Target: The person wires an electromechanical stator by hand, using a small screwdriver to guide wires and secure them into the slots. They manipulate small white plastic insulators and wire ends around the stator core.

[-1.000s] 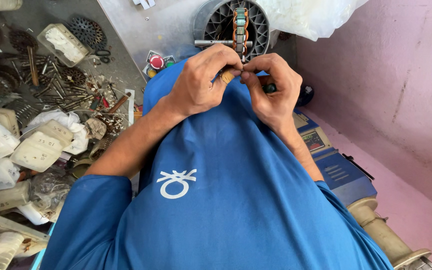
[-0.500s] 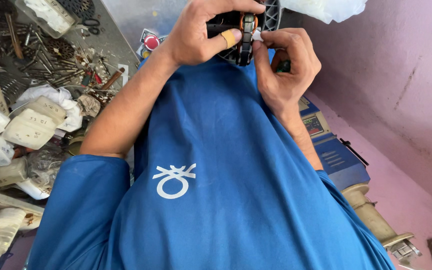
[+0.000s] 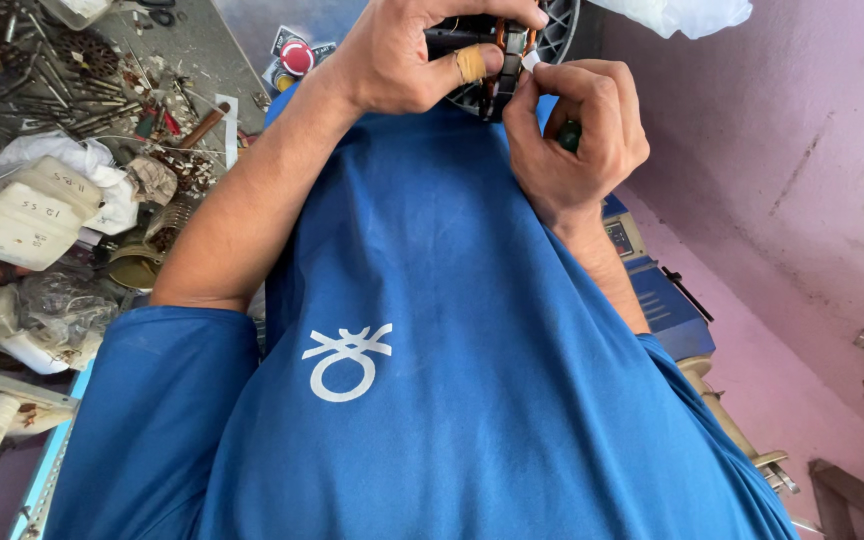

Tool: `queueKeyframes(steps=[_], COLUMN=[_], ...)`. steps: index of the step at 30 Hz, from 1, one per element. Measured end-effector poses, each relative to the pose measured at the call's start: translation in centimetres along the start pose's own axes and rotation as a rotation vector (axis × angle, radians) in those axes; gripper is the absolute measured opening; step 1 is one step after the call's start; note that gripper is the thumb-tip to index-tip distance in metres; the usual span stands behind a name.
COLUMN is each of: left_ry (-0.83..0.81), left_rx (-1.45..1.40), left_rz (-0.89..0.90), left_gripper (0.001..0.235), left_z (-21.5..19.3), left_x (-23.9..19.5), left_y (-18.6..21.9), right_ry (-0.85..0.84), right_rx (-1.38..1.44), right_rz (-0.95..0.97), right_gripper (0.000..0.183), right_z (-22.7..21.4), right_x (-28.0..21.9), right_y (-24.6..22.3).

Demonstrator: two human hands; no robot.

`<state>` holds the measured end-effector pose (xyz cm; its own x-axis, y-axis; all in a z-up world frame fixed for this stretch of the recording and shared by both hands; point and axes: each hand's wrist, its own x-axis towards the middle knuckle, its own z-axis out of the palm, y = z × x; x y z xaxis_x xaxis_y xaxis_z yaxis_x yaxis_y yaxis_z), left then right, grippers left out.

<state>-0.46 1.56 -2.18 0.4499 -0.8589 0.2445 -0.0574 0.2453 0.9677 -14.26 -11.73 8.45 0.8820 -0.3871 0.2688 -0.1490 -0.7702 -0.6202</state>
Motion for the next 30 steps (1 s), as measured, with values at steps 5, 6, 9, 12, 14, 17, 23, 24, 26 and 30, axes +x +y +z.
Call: queueKeyframes(steps=[5, 6, 9, 12, 14, 17, 23, 24, 26, 30], left_ry=[-0.015, 0.004, 0.033, 0.018, 0.017, 0.022, 0.043, 0.045, 0.047, 0.014], left_rx=[-0.051, -0.04, -0.04, -0.089, -0.107, -0.131, -0.153, -0.144, -0.125, -0.178], left_rz=[-0.014, 0.033, 0.098, 0.011, -0.061, 0.067, 0.064, 0.081, 0.11, 0.068], left_gripper=[0.036, 0.033, 0.028, 0.025, 0.026, 0.03, 0.033, 0.032, 0.031, 0.029], left_z=[-0.2, -0.1, 0.3, 0.2, 0.2, 0.0, -0.2, -0.2, -0.1, -0.1], left_x=[-0.3, -0.2, -0.1, 0.1, 0.1, 0.4, 0.7, 0.7, 0.6, 0.6], left_y=[-0.3, -0.5, -0.8, -0.6, -0.3, -0.2, 0.0, 0.0, -0.1, -0.5], right_ry=[-0.176, -0.201, -0.259, -0.288, -0.324, -0.398, -0.162, -0.134, -0.079, -0.122], right_rx=[0.087, 0.097, 0.086, 0.007, -0.004, 0.044, -0.045, -0.038, -0.023, 0.033], right_rz=[0.098, 0.085, 0.061, 0.062, 0.068, 0.098, 0.073, 0.059, 0.039, 0.056], right_gripper=[0.018, 0.017, 0.015, 0.015, 0.015, 0.015, 0.023, 0.022, 0.021, 0.02], right_z=[-1.3, -1.6, -1.9, -2.1, -2.3, -2.8, -1.1, -0.8, -0.3, -0.7], right_x=[1.1, 1.4, 2.0, 2.3, 2.8, 4.0, 1.8, 1.5, 0.8, 0.8], right_y=[0.2, 0.4, 0.6, -0.2, -0.7, -0.7, -0.9, -0.7, -0.6, 0.2])
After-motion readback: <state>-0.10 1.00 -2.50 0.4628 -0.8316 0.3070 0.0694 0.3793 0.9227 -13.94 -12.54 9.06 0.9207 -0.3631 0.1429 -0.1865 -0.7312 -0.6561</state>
